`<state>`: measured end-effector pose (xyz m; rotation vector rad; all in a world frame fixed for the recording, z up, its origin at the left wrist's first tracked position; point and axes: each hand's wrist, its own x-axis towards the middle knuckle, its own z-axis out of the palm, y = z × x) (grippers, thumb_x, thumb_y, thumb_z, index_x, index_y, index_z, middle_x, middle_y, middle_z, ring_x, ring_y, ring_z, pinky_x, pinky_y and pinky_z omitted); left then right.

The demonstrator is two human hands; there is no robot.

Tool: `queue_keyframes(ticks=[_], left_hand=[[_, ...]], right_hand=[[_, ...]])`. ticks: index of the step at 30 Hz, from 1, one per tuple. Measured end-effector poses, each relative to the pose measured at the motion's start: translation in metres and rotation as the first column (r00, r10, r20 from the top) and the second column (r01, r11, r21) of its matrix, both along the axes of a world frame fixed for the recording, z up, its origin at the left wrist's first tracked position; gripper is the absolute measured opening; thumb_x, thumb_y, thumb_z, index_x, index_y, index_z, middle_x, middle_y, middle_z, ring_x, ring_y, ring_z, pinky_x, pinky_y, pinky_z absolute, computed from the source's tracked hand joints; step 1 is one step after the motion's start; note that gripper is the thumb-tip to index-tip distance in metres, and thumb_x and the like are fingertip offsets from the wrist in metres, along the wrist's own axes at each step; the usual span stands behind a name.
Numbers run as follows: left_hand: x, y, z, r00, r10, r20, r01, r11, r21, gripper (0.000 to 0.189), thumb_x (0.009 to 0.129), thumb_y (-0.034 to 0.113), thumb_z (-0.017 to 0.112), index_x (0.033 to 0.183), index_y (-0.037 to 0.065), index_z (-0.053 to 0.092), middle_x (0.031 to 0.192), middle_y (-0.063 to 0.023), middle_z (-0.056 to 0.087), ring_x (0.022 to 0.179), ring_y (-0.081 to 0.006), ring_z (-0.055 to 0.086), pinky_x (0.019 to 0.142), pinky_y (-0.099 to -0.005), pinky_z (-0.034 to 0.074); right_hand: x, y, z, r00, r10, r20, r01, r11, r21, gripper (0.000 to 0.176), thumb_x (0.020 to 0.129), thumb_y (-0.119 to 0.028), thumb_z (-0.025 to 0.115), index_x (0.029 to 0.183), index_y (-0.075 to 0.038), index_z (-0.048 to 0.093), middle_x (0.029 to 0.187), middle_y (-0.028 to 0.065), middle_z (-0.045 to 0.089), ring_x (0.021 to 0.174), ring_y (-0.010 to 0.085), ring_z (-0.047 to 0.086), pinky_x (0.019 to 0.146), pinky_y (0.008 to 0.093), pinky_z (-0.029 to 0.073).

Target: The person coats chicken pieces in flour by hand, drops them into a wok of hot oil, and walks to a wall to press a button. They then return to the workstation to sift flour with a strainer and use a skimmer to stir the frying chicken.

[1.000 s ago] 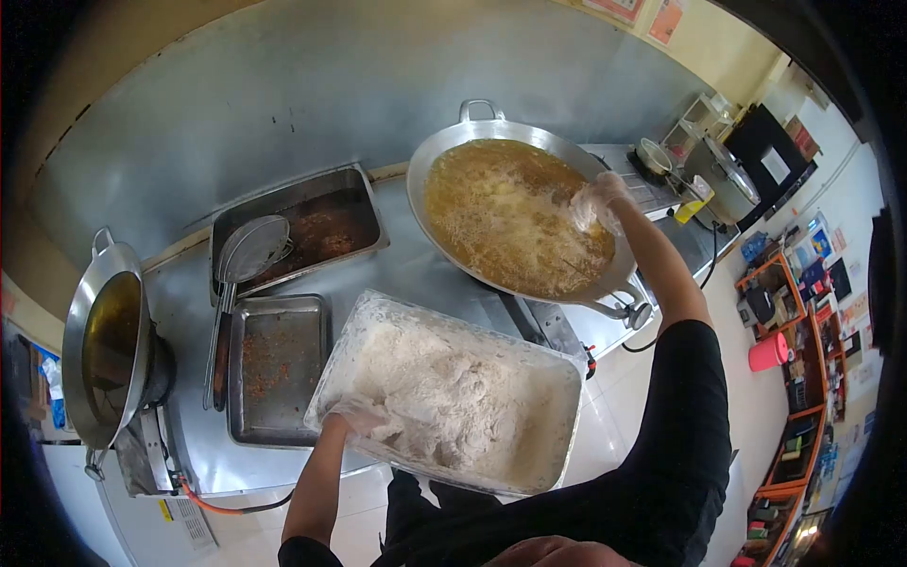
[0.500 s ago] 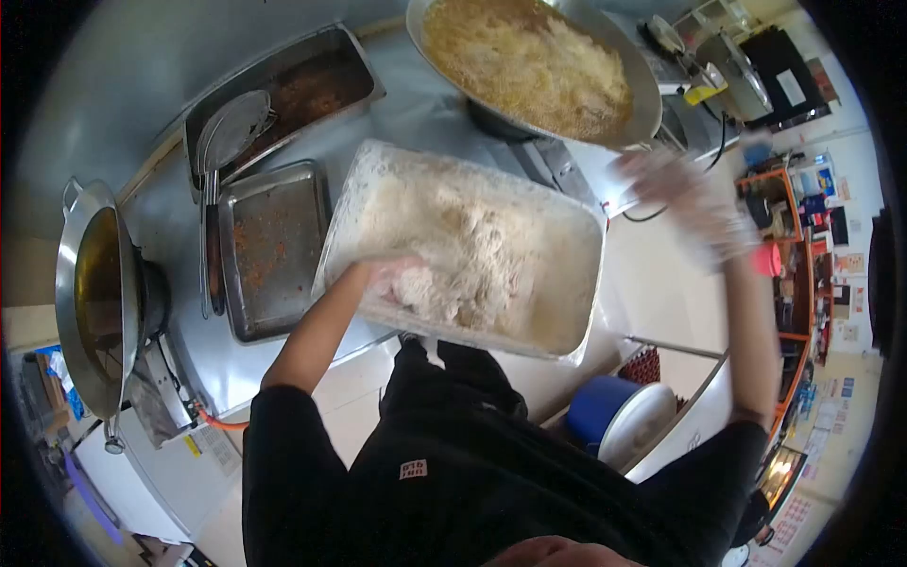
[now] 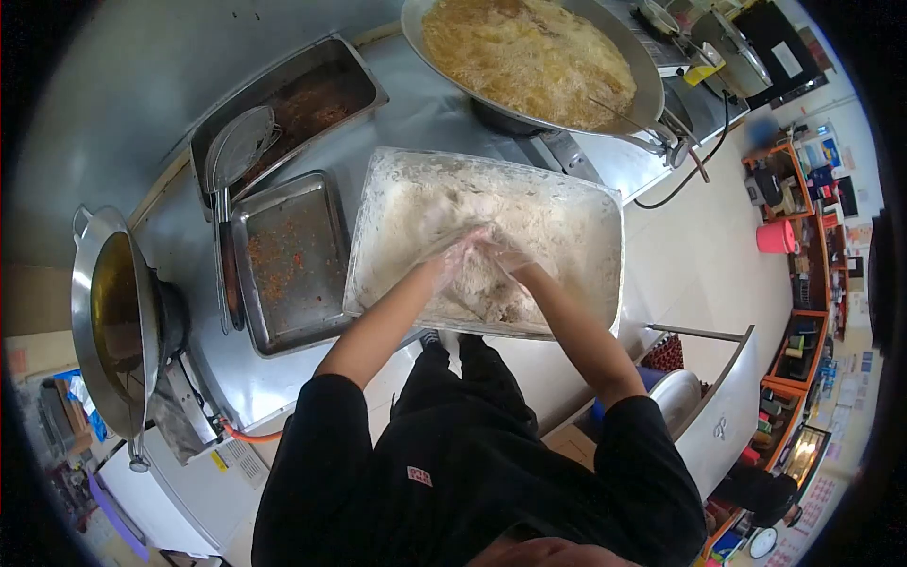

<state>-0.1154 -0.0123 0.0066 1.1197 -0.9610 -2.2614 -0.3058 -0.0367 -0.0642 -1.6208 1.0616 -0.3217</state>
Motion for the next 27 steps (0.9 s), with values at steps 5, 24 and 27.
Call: queue_keyframes(ticks=[5, 24, 27], left_hand=[[0.043, 0.014, -0.051, 0.996, -0.041, 0.083, 0.047, 0.996, -0.077, 0.065, 0.090, 0.040, 0.053, 0.145, 0.017, 0.026, 0.149, -0.0027, 0.023, 0.134, -0.0182, 0.026, 0.105, -0.0292, 0.025], [0.026, 0.019, -0.034, 1.000, 0.017, -0.023, -0.019, 0.991, -0.131, 0.042, 0.089, 0.036, 0.059, 0.116, 0.004, 0.058, 0.112, -0.0126, 0.060, 0.107, -0.0161, 0.052, 0.087, -0.0293, 0.045], [0.050, 0.020, -0.029, 0.970, 0.239, -0.043, -0.241, 0.932, -0.269, 0.039, 0.088, 0.039, 0.058, 0.102, 0.004, 0.065, 0.093, -0.0101, 0.066, 0.089, -0.0160, 0.060, 0.078, -0.0295, 0.047]], right_hand=[[-0.031, -0.018, 0.052, 0.988, 0.038, -0.150, -0.027, 0.997, 0.073, 0.048, 0.091, -0.034, 0.053, 0.129, -0.006, 0.045, 0.119, 0.0139, 0.056, 0.107, 0.0217, 0.055, 0.088, 0.0309, 0.045], [-0.039, 0.014, 0.075, 0.986, -0.020, -0.165, 0.056, 0.975, 0.217, 0.057, 0.083, -0.038, 0.062, 0.124, -0.001, 0.048, 0.114, 0.0137, 0.059, 0.105, 0.0234, 0.057, 0.099, 0.0368, 0.039], [-0.061, -0.007, 0.082, 0.816, 0.133, -0.562, -0.359, 0.879, -0.314, 0.051, 0.084, -0.034, 0.059, 0.120, 0.000, 0.049, 0.109, 0.0168, 0.059, 0.104, 0.0249, 0.058, 0.096, 0.0377, 0.042]])
